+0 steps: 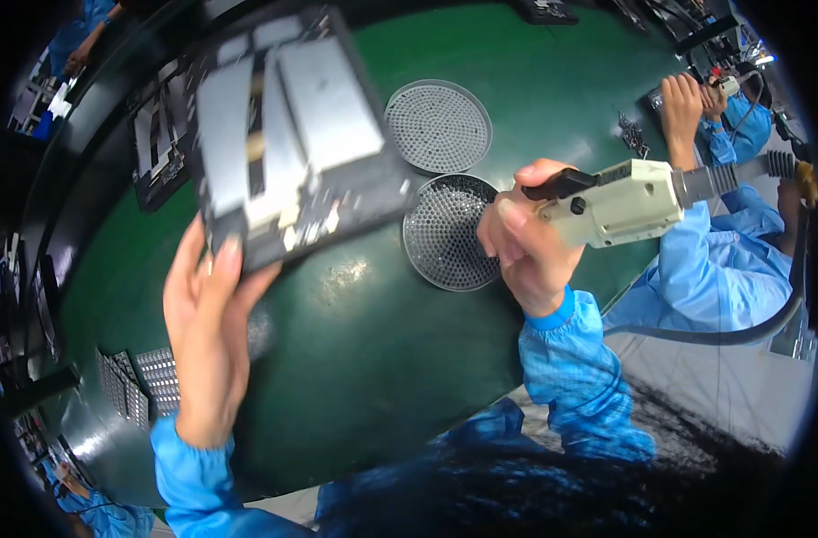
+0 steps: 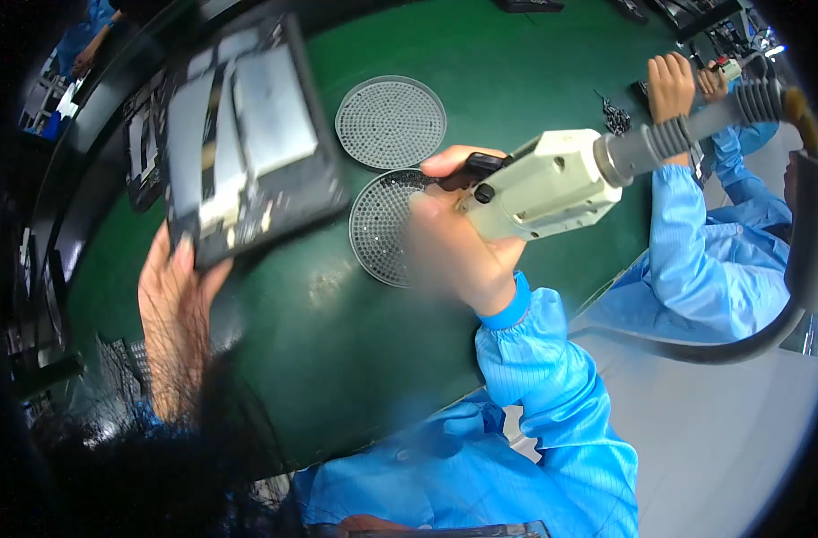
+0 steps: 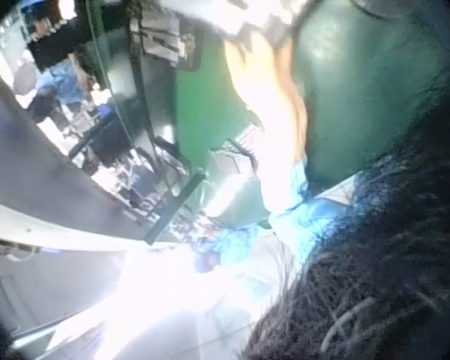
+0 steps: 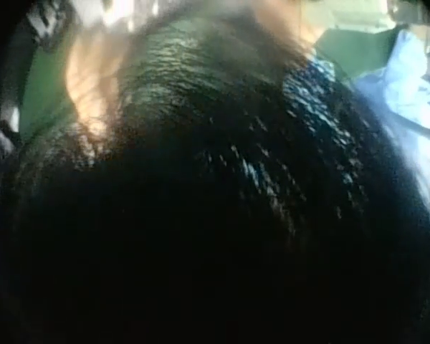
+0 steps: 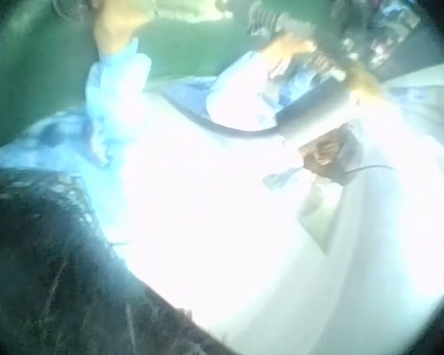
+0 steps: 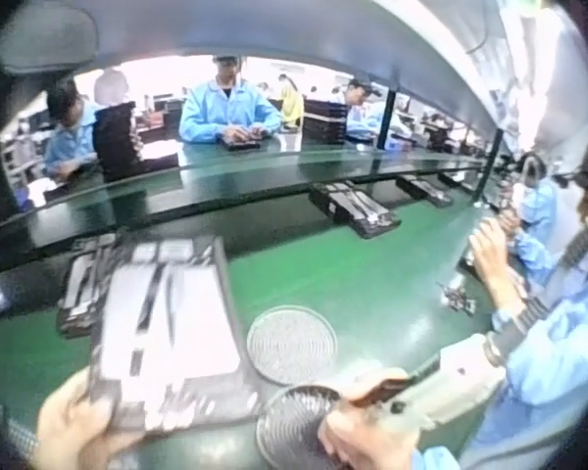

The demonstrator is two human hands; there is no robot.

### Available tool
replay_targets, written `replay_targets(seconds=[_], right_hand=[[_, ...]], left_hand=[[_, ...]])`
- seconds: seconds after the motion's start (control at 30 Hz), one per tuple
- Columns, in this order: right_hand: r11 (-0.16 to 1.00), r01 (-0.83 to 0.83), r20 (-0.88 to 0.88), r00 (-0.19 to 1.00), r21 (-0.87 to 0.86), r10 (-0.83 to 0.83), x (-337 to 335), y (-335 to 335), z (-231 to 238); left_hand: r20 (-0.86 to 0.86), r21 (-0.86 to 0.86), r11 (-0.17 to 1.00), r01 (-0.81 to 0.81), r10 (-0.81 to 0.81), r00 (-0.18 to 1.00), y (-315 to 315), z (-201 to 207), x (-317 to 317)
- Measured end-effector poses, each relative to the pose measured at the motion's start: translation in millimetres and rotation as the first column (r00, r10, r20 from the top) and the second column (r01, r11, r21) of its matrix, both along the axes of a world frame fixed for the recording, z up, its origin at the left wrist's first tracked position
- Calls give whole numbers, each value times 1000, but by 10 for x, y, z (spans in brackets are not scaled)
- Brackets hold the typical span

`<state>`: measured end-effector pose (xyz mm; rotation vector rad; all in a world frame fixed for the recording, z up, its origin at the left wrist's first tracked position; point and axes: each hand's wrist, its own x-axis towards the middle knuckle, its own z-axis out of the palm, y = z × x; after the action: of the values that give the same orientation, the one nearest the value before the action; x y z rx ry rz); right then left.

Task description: The person assembles electronic tablet components by driving screws into a tablet frame using an electric screwdriver.

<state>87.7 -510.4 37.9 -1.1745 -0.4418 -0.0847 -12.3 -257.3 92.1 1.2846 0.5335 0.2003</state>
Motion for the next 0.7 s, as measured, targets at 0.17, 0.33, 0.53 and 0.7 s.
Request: replay_targets(seconds=[0.17,0.33,0.53,0.7], right_hand=[[999,20,-30,999,-45,-21,-13,9,51],[998,20,-7,1000,-62,-20,-33,46,58],[999,-52,-118,992,-11,50,-264,446,-18],[997,39,-27,999,-59,-40,-390,364,-17]], left_hand=[[-88,-136,990,-28,16,996,-36,-196,-788],[-113,-234,970,-61,35,993,-129,-452,-1139],[-130,209,970,125,-99,987,168,-384,-1454],[-64,908,416,50,21,998,1108,-319,-1420]])
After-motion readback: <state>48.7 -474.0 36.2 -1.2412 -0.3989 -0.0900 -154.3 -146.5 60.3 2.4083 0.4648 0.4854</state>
